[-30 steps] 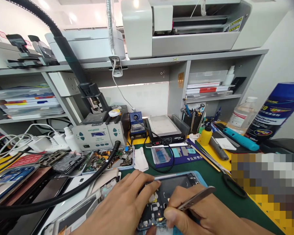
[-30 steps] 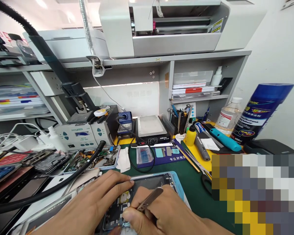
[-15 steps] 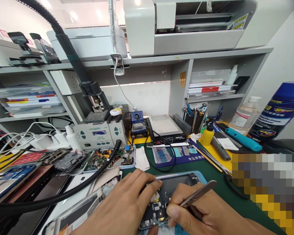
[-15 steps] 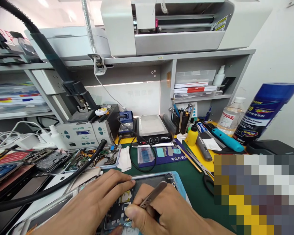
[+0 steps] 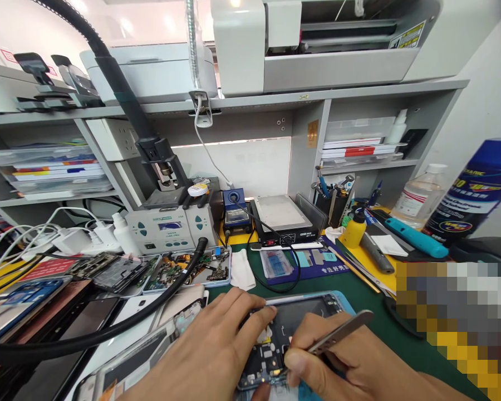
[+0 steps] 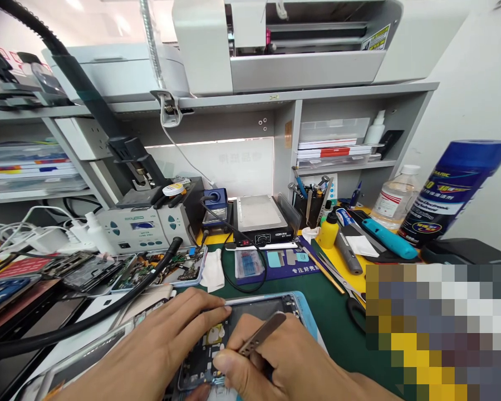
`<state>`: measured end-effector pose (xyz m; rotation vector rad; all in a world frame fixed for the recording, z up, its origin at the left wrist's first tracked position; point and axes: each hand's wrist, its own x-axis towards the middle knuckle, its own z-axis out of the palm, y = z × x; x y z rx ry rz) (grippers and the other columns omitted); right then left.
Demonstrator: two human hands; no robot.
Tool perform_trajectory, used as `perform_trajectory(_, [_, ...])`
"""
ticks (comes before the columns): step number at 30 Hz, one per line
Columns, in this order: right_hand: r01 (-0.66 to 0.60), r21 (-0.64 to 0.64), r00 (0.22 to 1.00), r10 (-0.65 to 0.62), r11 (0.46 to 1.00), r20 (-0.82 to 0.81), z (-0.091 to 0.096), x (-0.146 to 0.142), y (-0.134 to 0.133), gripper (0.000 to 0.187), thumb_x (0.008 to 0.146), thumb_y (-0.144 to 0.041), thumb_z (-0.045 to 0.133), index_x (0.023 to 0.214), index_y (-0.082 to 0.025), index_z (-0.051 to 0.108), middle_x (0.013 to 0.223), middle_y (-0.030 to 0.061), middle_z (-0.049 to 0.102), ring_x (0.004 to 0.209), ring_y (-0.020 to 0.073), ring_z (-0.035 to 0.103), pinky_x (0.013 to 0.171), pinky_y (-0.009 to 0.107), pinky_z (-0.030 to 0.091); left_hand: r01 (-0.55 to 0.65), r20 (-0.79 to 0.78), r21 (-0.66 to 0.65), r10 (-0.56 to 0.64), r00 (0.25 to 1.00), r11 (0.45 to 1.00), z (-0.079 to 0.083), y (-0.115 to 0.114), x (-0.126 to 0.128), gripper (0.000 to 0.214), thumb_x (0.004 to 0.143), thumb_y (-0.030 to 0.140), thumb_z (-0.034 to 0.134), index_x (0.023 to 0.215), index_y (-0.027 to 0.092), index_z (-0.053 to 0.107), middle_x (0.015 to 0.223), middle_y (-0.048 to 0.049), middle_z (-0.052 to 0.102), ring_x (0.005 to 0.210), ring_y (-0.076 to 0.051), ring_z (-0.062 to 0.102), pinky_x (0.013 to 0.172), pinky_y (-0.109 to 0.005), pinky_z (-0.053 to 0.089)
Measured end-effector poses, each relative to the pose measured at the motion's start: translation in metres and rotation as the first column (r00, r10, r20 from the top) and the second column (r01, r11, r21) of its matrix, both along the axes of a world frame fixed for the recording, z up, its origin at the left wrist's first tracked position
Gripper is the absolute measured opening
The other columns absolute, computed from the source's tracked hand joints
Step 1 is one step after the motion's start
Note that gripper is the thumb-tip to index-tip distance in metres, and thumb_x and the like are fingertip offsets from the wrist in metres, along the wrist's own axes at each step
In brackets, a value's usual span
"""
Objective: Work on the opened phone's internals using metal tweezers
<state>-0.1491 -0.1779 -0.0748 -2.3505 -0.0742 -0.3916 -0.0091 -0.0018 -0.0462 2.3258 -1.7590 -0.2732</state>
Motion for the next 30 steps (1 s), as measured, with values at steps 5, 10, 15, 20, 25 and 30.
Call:
perform_trajectory(5, [-0.008, -0.028, 1.0, 0.008, 1.0, -0.004, 0.002, 0.0, 0.0, 0.025, 0.103, -0.027, 0.051, 0.084, -0.021, 0.067, 0.078, 0.0003, 0.073, 0.067, 0.0154, 0.07, 0.065, 0.021, 0.055, -0.017, -0.002, -0.01, 0.017, 1.0, 1.0, -0.004, 0.003, 0.002, 0.061, 0.081, 0.026, 0.069, 0.141, 0.026, 0.058, 0.143, -0.0062, 0.059, 0.132, -0.033, 0.055, 0.112, -0.053, 0.049])
perform_trajectory(10, [-0.021, 0.028, 0.999, 0.02, 0.999, 0.039, 0.01, 0.004, 0.001, 0.022, 0.1, -0.022, 0.054, 0.08, -0.021, 0.064, 0.073, -0.0021, 0.071, 0.063, 0.0129, 0.067, 0.06, 0.019, 0.052, -0.001, -0.001, -0.035, 0.001, 1.0, 0.999, 0.0, -0.001, 0.001, 0.057, 0.082, 0.028, 0.068, 0.138, 0.027, 0.06, 0.143, -0.0048, 0.06, 0.133, -0.031, 0.054, 0.113, -0.051, 0.048])
perform_trajectory(15, [-0.006, 0.064, 0.998, 0.002, 0.998, 0.067, 0.012, 0.003, 0.001, 0.022, 0.097, -0.016, 0.058, 0.076, -0.022, 0.061, 0.067, -0.0054, 0.066, 0.057, 0.0102, 0.063, 0.056, 0.016, 0.048, -0.01, 0.013, -0.004, 0.01, 1.0, 1.0, -0.001, 0.001, -0.001, 0.056, 0.083, 0.03, 0.068, 0.139, 0.025, 0.061, 0.141, -0.0057, 0.062, 0.132, -0.032, 0.055, 0.113, -0.05, 0.049])
perform_trajectory(20, [-0.01, 0.031, 1.0, 0.009, 0.999, 0.029, 0.001, 0.006, -0.002, 0.021, 0.099, -0.02, 0.057, 0.079, -0.022, 0.064, 0.072, -0.0032, 0.069, 0.061, 0.0129, 0.066, 0.06, 0.018, 0.051, -0.005, 0.02, 0.0, 0.005, 1.0, 1.0, -0.003, 0.004, 0.001, 0.059, 0.084, 0.03, 0.067, 0.143, 0.024, 0.057, 0.143, -0.006, 0.061, 0.134, -0.032, 0.054, 0.115, -0.052, 0.047])
perform_trajectory(25, [-0.033, -0.001, 0.999, 0.033, 0.999, 0.004, -0.001, 0.005, -0.001, 0.024, 0.102, -0.027, 0.054, 0.081, -0.022, 0.065, 0.072, -0.0013, 0.071, 0.062, 0.0145, 0.068, 0.061, 0.02, 0.053, 0.029, 0.011, -0.041, -0.029, 1.0, 0.999, -0.002, 0.001, 0.004, 0.056, 0.083, 0.031, 0.069, 0.138, 0.024, 0.061, 0.14, -0.0062, 0.063, 0.13, -0.031, 0.056, 0.112, -0.051, 0.049])
perform_trajectory(30, [0.005, 0.024, 0.999, -0.006, 1.0, 0.038, 0.006, -0.002, 0.002, 0.023, 0.102, -0.024, 0.054, 0.082, -0.022, 0.064, 0.073, -0.0024, 0.07, 0.063, 0.0132, 0.067, 0.061, 0.019, 0.053, 0.014, 0.016, -0.085, -0.013, 1.0, 0.996, -0.005, 0.003, 0.004, 0.053, 0.082, 0.03, 0.068, 0.135, 0.028, 0.062, 0.139, -0.0049, 0.063, 0.129, -0.031, 0.058, 0.109, -0.051, 0.052])
